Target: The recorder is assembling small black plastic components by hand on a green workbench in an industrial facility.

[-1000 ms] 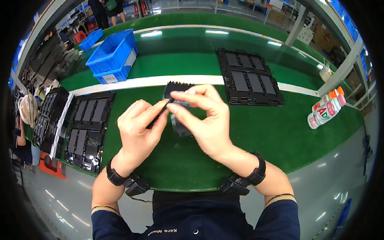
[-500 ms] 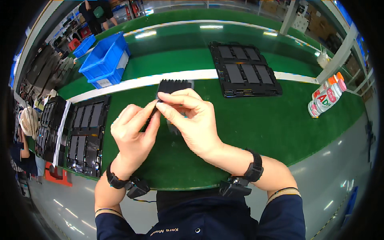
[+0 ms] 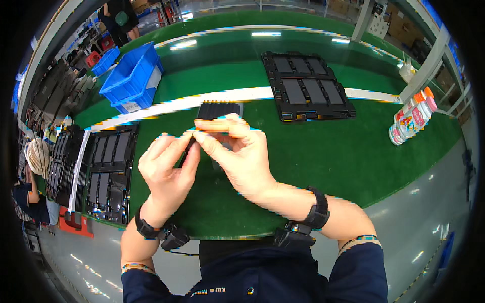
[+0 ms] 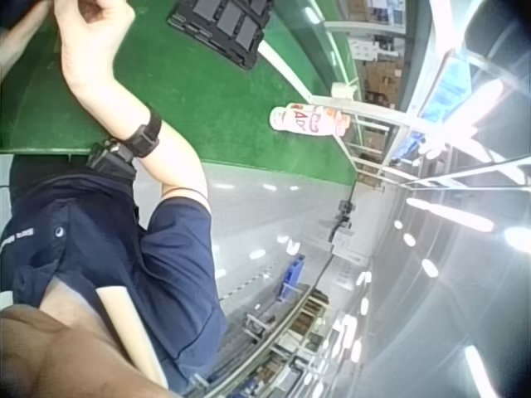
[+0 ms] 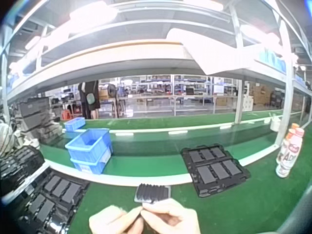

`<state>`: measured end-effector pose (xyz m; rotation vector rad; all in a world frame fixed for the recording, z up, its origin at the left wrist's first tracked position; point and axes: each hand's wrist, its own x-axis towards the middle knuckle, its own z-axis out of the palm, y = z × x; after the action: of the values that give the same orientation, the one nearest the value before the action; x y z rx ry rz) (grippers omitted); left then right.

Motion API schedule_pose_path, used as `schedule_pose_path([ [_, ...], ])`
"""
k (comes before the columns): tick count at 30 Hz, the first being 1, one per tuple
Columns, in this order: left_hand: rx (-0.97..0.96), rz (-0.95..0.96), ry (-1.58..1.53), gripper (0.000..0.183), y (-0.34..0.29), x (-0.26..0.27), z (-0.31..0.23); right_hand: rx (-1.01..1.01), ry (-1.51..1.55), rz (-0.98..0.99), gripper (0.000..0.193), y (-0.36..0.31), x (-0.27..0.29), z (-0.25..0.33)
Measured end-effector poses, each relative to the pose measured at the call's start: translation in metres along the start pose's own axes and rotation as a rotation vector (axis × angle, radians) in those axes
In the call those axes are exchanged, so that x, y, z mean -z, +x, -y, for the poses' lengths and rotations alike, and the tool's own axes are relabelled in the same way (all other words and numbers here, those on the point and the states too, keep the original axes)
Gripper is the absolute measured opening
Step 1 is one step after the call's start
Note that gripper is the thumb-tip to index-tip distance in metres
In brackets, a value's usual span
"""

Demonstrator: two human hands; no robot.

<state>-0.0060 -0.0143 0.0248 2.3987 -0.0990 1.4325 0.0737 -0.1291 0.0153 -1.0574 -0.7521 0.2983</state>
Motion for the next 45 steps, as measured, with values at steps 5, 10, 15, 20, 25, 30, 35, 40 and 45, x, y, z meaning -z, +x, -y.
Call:
schedule_pose_path([
  [5, 0.139, 0.004, -0.143, 0.024, 0.001, 0.002, 0.002, 0.112, -0.095, 0.016, 0.034, -0.001, 0.001, -0.002],
  [10, 0.227, 0.073, -0.229, 0.02, 0.004, 0.004, 0.002, 0.182, -0.411, 0.022, 0.03, 0.015, 0.011, 0.004],
  [15, 0.299, 0.115, -0.307, 0.019, 0.001, 0.004, 0.004, -0.001, -0.195, 0.211, 0.019, 0.021, 0.017, 0.005],
  [20, 0.39, 0.201, -0.403, 0.016, 0.002, 0.004, 0.003, -0.005, -0.198, 0.213, 0.016, 0.022, 0.021, 0.003],
  [25, 0.45, 0.223, -0.463, 0.016, 0.002, 0.003, 0.002, 0.01, -0.216, 0.211, 0.014, 0.021, 0.022, 0.002],
  [30, 0.477, 0.263, -0.489, 0.016, 0.002, 0.004, 0.004, -0.031, -0.249, 0.208, 0.017, 0.022, 0.024, 0.002],
  [35, 0.71, 0.289, -0.81, 0.017, 0.002, 0.004, 0.005, -0.362, 0.096, 0.253, 0.02, 0.025, 0.025, 0.012],
  [40, 0.743, 0.3, -0.951, 0.018, 0.0, 0.002, 0.007, -0.239, -0.048, 0.252, 0.018, 0.024, 0.026, 0.007],
  [45, 0.722, 0.322, -0.888, 0.017, -0.002, 0.001, 0.009, -0.188, -0.142, 0.234, 0.015, 0.024, 0.027, 0.004],
])
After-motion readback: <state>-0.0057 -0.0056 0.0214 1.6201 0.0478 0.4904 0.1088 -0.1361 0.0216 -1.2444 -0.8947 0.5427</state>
